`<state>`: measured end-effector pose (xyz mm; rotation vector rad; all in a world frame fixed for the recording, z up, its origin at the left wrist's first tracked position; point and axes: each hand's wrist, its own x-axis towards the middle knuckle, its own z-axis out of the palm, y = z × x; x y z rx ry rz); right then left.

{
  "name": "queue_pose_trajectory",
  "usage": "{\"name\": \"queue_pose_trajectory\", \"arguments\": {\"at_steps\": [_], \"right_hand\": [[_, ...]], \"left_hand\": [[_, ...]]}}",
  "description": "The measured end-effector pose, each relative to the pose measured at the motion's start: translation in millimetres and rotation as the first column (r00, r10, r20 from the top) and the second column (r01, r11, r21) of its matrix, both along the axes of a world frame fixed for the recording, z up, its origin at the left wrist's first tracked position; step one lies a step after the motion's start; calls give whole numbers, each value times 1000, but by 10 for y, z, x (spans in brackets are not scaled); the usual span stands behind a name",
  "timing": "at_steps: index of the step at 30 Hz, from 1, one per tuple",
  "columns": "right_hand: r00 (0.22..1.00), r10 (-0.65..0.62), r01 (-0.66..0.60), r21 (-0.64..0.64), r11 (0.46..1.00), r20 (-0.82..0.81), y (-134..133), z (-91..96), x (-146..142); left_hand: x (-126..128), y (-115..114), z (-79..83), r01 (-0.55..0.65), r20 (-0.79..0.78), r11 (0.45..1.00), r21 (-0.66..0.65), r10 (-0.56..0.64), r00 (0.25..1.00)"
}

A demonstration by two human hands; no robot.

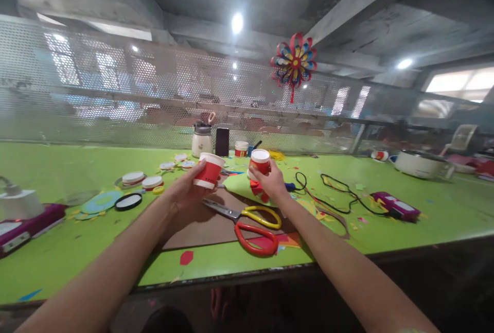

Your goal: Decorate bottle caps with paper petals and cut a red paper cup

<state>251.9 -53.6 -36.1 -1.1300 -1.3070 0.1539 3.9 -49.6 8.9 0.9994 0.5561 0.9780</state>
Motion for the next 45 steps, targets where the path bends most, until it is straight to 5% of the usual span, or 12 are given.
{"name": "queue_pose_trajectory", "arguments": {"at_steps": [9, 20, 27, 32, 45], "right_hand": [[950, 139, -171, -94, 981, -279, 14, 28, 39], [853, 133, -222, -121, 967, -504, 142, 95, 255], [714, 412, -581, -150, 800, -567, -11, 173, 237], [628, 546, -715, -132, 687, -554, -95, 158, 202], [630, 661, -769, -211, 603, -407, -159, 58, -24]], "left_hand": [[-22, 59, 1, -25, 18, 1000, -4, 25, 1000], [-94, 189, 19, -139, 8, 990, -22, 140, 990], [-108, 216, 27, -165, 40, 986, -4, 165, 985], [-110, 203, 29, -168, 60, 984, 51, 165, 984], [-44, 41, 101, -91, 95, 989, 116, 80, 992]]}}
